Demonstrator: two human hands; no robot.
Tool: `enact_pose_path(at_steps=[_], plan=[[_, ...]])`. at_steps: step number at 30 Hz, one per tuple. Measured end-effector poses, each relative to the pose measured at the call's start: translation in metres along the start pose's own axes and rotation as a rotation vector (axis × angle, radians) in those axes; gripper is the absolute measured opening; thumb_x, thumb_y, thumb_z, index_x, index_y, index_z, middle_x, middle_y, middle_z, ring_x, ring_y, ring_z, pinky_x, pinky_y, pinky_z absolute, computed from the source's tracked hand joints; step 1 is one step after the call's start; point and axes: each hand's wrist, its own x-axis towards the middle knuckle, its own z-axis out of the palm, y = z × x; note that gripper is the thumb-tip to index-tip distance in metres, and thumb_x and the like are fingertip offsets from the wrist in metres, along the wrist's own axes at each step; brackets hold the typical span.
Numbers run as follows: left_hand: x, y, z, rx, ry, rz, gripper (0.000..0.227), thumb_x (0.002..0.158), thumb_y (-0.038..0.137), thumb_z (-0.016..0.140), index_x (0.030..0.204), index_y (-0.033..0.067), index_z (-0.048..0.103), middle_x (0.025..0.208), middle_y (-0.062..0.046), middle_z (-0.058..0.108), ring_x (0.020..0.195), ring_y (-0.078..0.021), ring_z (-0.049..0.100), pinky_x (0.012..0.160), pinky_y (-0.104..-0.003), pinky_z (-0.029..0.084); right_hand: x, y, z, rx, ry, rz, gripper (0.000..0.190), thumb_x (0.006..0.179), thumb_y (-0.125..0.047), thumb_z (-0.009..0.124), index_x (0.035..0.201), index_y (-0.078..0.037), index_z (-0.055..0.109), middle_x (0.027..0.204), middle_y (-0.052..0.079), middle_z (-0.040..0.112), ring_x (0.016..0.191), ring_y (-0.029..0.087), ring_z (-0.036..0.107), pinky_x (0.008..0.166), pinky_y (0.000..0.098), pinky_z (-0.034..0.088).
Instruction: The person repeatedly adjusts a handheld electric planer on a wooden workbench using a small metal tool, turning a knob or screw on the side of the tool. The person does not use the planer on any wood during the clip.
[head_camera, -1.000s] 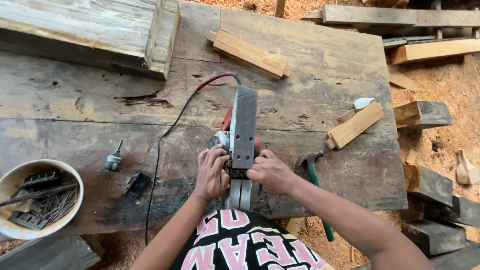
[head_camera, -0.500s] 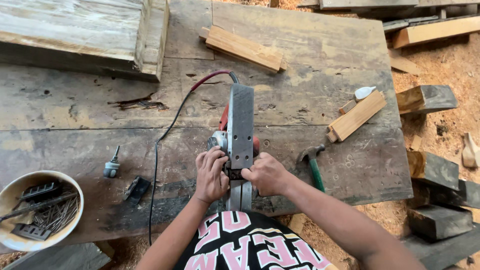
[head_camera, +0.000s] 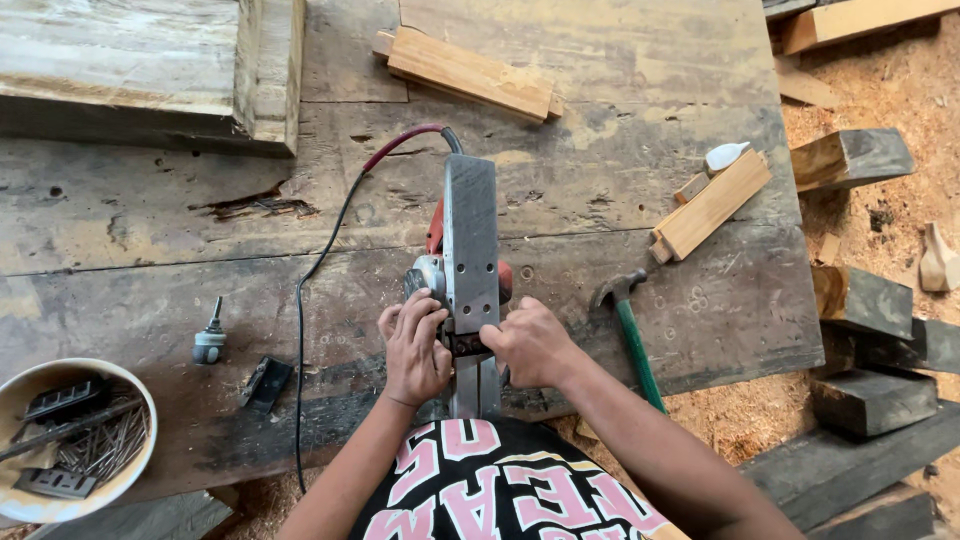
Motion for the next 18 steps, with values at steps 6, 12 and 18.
enact_pose_path(at_steps=[6,12,18], plan=[[0.0007,0.0002,0.0001,0.003,-0.004,-0.012,0.041,0.077,0.015,0.051,0.115,0.0032,0.061,0.124,-0.015,0.059,0.138,-0.0324,0.052,0.113,-0.050,0.030,0.0023,-0.0035,-0.0023,0.001,-0.039,0.098,0.020,0.063,-0.019,0.074,0.076,-0.013,0.059,0.059,0.009,0.065,0.061,0.029,0.067,0.070,0.0412,0.044],[-0.0019,0.0001,0.0003,0.008,-0.001,-0.013,0.040,0.078,0.014,0.051,0.115,0.0031,0.062,0.124,-0.014,0.060,0.138,-0.0325,0.053,0.113,-0.050,0.030,0.0005,-0.0064,0.0009,0.013,-0.046,0.133,0.020,0.063,-0.018,0.073,0.076,-0.013,0.059,0.060,0.009,0.065,0.062,0.028,0.068,0.071,0.0407,0.044],[-0.0035,0.0003,0.0006,-0.009,0.027,0.010,0.040,0.079,0.015,0.054,0.115,0.0026,0.062,0.123,-0.015,0.060,0.136,-0.0334,0.053,0.111,-0.049,0.032,0.0021,-0.0101,0.0023,0.073,0.055,0.196,0.026,0.061,-0.027,0.077,0.072,-0.012,0.059,0.060,0.013,0.065,0.061,0.034,0.067,0.069,0.0440,0.044]])
